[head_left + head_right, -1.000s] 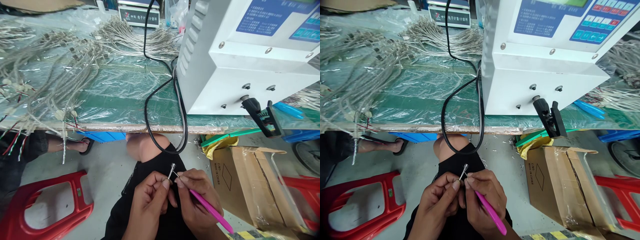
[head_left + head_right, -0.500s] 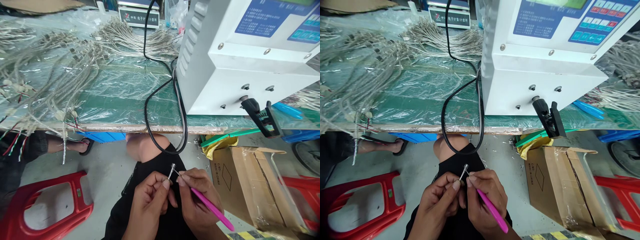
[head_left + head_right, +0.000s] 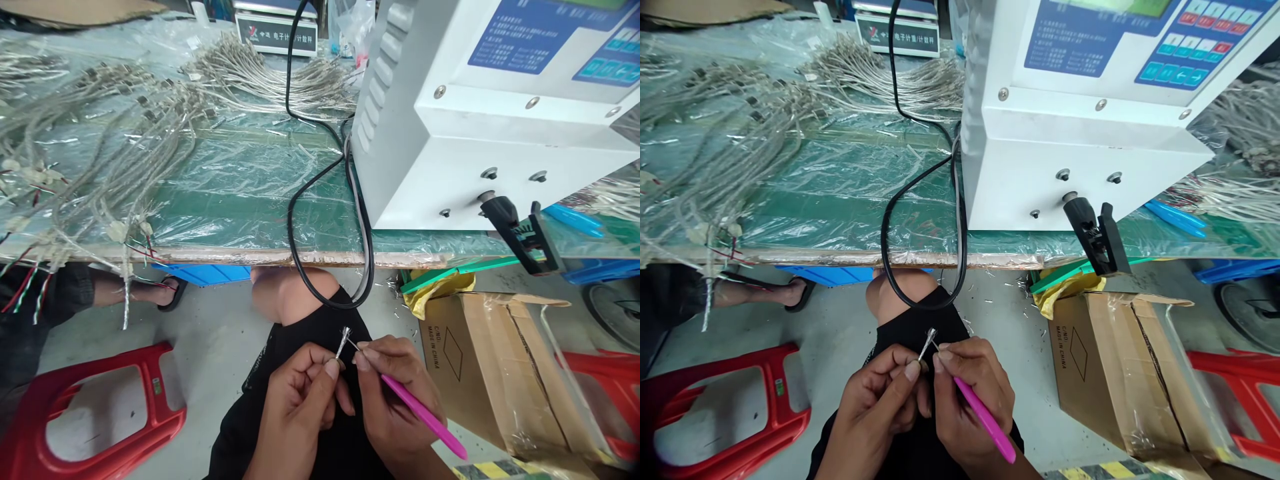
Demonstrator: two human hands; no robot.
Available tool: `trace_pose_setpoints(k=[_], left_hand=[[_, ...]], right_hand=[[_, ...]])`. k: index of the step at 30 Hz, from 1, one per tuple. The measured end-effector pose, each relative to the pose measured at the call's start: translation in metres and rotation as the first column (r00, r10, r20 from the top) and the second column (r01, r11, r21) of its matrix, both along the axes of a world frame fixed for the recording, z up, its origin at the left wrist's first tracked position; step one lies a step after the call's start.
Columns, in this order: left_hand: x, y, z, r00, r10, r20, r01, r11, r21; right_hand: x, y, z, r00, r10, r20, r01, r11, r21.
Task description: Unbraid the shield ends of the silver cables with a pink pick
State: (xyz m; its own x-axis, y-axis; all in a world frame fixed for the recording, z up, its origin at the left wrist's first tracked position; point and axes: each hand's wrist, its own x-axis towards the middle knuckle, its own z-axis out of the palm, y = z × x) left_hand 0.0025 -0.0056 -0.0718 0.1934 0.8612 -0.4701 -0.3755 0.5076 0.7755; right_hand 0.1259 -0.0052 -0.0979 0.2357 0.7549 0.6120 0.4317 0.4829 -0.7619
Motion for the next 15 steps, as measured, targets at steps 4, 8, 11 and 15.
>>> trace_pose_setpoints(k=[4, 8, 11, 15], left_hand=[[-0.0001, -0.0018, -0.0005, 1.0, 0.007, -0.018, -0.007, 1.0, 0.002], [0.0002, -0.0023, -0.0005, 0.999, 0.014, -0.031, -0.014, 1.0, 0.001], [-0.0007, -0.0019, -0.0014, 1.0, -0.005, -0.024, 0.005, 1.0, 0.002], [-0.0022, -0.0009, -0.0021, 0.999, -0.032, -0.009, 0.032, 0.999, 0.01]], right_hand=[[-0.0001, 0.0014, 0.0009, 1.0, -0.021, 0.015, 0.021, 1.0, 0.013], [-0.0004, 0.0013, 0.0032, 0.999, -0.041, 0.026, 0.041, 0.999, 0.007], [-0.0011, 0.002, 0.0042, 0.998, -0.057, 0.026, 0.056, 0.998, 0.016], [-0.0016, 0.0042, 0.0061, 0.998, -0.053, 0.034, 0.052, 0.998, 0.023]])
